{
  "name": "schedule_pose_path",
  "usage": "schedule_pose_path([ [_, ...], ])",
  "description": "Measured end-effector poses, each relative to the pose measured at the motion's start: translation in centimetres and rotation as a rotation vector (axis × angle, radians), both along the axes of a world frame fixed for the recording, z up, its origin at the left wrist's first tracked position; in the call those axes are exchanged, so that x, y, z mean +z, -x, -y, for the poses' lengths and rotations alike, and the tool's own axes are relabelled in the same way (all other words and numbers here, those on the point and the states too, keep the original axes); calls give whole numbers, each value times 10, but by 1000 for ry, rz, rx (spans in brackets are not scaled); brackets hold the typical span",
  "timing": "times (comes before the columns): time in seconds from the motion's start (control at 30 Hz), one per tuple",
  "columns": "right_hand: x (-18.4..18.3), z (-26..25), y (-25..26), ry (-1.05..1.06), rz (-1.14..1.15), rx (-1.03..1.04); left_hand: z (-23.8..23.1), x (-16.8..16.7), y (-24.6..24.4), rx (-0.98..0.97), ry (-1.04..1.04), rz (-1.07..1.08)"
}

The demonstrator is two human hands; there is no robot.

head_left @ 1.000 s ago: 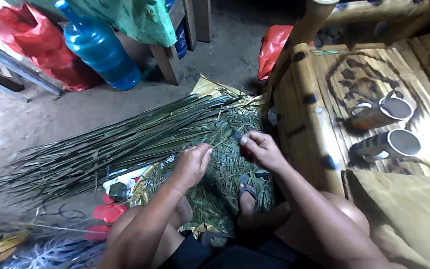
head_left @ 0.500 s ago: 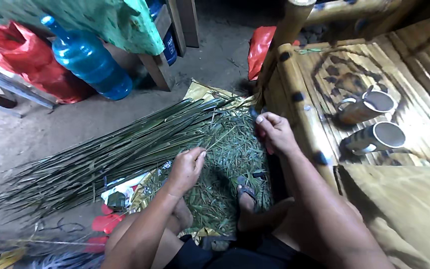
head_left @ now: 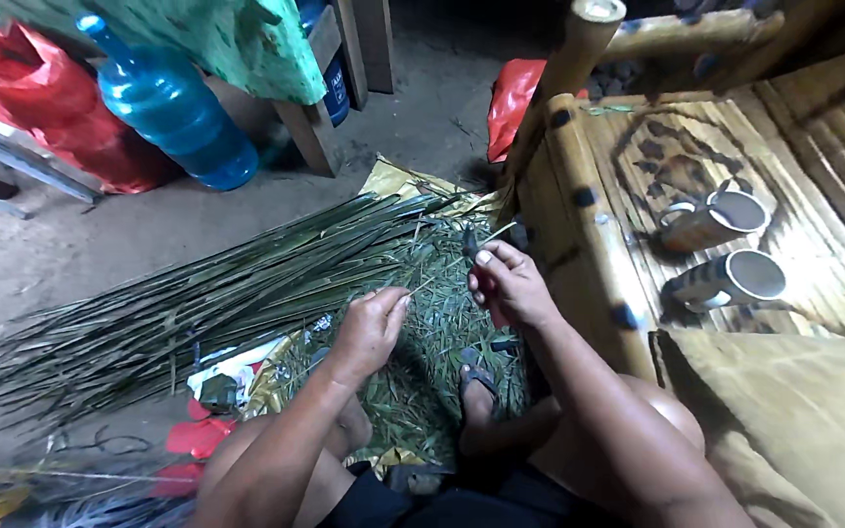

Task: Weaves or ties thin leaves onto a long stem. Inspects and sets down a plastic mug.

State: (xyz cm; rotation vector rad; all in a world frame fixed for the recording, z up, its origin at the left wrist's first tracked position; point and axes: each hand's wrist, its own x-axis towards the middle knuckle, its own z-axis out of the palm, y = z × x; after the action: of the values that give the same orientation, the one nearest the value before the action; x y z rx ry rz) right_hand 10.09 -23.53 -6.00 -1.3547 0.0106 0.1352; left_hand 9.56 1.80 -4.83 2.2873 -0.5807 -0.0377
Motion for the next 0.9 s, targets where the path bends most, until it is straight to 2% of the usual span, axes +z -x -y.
schedule_pose_path([
  [0.13,-8,-19,10,89,86,228,1,3,0,-39,79,-76],
  [0.2,-13,-16,8,91,143,267,0,4,0,-70,138,-137],
  [0.4,4,32,-8,209,191,-12,-12,7,-1,-67,152,-185],
  [0.6,10,42,-12,248,237,-38,-20,7,0,-81,57,-128],
  [0.77,9,63,-19,318,124,-233,-30,9,0,-19,-44,-150],
  [0.83,17,57,-13,334,110,-170,-32,9,-2,-1,-18,-192],
  [0.9,16,36,-7,285,126,-24,-27,11,-4,-11,19,-242],
])
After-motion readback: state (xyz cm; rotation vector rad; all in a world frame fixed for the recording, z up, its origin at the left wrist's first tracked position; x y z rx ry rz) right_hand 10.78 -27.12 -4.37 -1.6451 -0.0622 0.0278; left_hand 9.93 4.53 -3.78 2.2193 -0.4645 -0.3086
